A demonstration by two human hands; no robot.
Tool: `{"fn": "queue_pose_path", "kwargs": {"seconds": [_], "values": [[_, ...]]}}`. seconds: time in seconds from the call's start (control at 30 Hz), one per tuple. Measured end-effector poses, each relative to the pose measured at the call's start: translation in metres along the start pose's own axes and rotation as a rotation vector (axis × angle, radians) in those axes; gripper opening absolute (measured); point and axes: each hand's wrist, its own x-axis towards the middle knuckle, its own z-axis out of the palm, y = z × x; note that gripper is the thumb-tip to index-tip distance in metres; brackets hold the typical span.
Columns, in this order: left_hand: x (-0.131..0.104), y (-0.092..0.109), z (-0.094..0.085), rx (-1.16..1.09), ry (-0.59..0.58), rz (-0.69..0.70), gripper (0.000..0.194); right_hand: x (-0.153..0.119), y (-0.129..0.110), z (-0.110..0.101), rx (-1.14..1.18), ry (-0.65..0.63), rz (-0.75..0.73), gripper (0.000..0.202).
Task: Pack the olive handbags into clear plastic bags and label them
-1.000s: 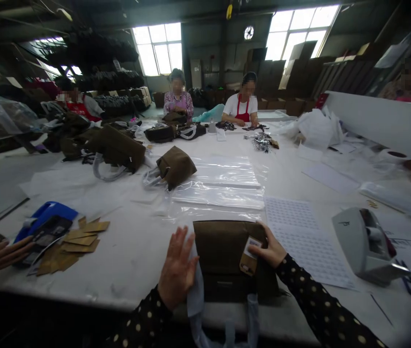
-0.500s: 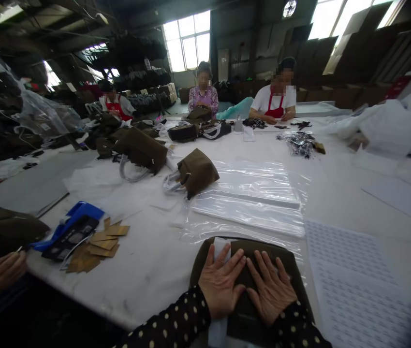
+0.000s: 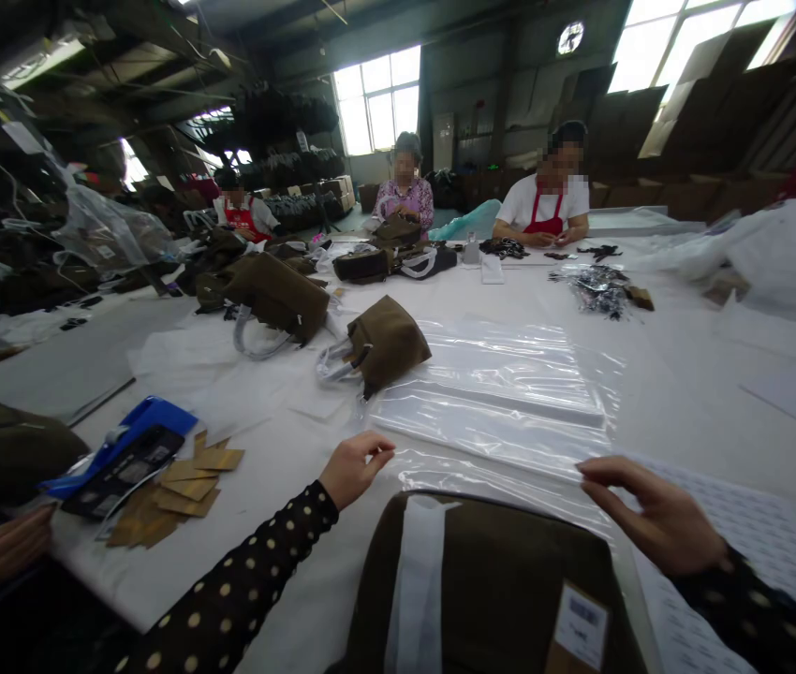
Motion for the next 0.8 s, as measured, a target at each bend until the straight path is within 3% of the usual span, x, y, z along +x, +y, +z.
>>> {"fn": "queue_pose_path", "kwargs": {"seconds": [0.07, 0.13, 0.2, 0.27, 0.37, 0.47, 0.53, 0.6, 0.67, 0.73, 0.8], "values": [[0.027, -0.012, 0.02, 0.061, -0.203, 0.041, 0.013, 0.017, 0.024, 0.027, 0.073, -0.211, 0.04, 0.015], [0.044, -0.022, 0.039, 0.066, -0.304, 0.065, 0.017, 0.022, 0.04, 0.056, 0.099, -0.399, 0.08, 0.015], [0.052, -0.031, 0.05, 0.07, -0.364, 0.067, 0.017, 0.02, 0.05, 0.077, 0.099, -0.463, 0.104, 0.014], [0.055, -0.036, 0.051, 0.071, -0.381, 0.05, 0.02, 0.018, 0.055, 0.086, 0.08, -0.435, 0.132, 0.018], [0.062, -0.032, 0.04, 0.07, -0.327, -0.009, 0.033, 0.025, 0.057, 0.081, 0.05, -0.375, 0.211, 0.032], [0.068, -0.009, 0.027, 0.072, -0.234, -0.052, 0.037, 0.041, 0.05, 0.069, 0.024, -0.302, 0.278, 0.039], [0.066, 0.01, 0.021, 0.133, -0.19, 0.03, 0.041, 0.049, 0.038, 0.062, -0.107, -0.25, 0.259, 0.038], [0.059, 0.025, 0.017, 0.256, -0.164, 0.184, 0.05, 0.052, 0.025, 0.054, -0.357, -0.204, 0.146, 0.047], [0.049, 0.033, 0.013, 0.369, -0.165, 0.289, 0.032, 0.048, 0.014, 0.045, -0.604, -0.118, -0.041, 0.047], [0.041, 0.036, 0.009, 0.409, -0.178, 0.296, 0.019, 0.039, 0.007, 0.034, -0.737, 0.014, -0.232, 0.047], [0.035, 0.037, 0.003, 0.418, -0.156, 0.294, 0.022, 0.027, 0.003, 0.024, -0.787, 0.137, -0.381, 0.05]]}}
